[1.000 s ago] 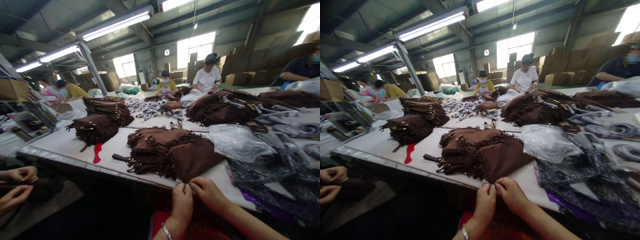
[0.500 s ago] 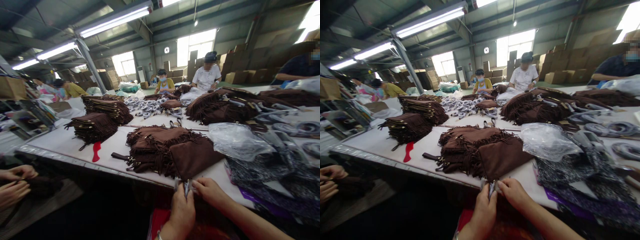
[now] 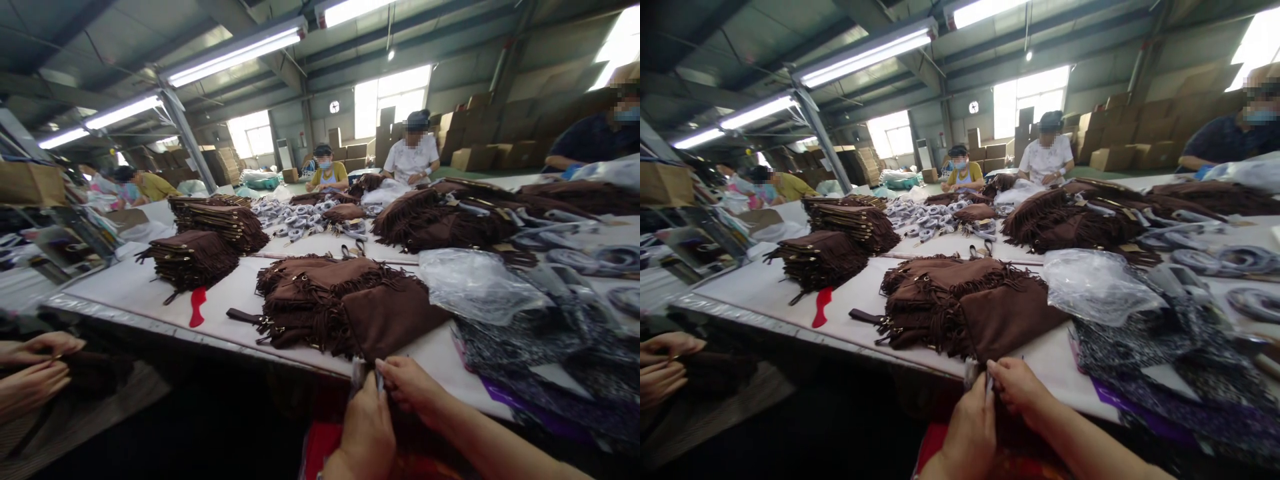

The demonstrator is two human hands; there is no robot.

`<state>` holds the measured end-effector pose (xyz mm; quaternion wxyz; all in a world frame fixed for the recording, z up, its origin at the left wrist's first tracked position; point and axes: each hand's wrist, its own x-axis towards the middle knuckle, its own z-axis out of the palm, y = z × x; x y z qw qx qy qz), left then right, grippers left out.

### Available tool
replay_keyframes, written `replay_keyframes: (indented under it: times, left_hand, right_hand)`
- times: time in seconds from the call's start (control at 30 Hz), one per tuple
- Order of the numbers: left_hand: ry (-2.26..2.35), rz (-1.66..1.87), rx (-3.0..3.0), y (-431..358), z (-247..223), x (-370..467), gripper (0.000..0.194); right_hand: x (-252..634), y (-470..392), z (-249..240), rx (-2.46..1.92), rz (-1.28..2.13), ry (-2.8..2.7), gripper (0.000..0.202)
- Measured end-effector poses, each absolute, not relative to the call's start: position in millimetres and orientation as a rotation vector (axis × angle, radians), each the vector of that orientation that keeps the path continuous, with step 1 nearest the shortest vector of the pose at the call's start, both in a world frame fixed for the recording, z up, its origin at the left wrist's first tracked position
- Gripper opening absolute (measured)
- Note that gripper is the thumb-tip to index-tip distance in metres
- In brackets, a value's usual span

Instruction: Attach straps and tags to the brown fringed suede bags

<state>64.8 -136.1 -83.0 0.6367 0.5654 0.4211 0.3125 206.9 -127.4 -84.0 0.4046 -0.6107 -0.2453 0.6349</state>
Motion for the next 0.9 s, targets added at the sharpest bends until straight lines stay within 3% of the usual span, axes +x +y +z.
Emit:
replay_keyframes:
  times: [0.13, 0.27, 0.6, 0.9]
  left_hand:
    - [0.987, 0.469, 0.957, -136.7, -85.4, 62.5, 0.049]
    - [0.881, 0.371, 0.561, -128.7, -82.6, 65.5, 0.059]
    - [0.894, 0.469, 0.484, -120.6, -79.8, 78.4, 0.022]
    - [1.044, 0.522, 0.642, -130.4, -92.1, 90.8, 0.033]
  right_hand:
    - [227.0, -137.5, -79.5, -1.417, 1.694, -0.524, 0.041]
    - [230.2, -141.2, -79.5, -1.467, 1.624, -0.547, 0.028]
    - [220.7, -141.8, -78.0, -1.543, 1.680, -0.723, 0.035]
    - [209.2, -125.1, -85.9, -1.629, 1.613, -0.700, 0.031]
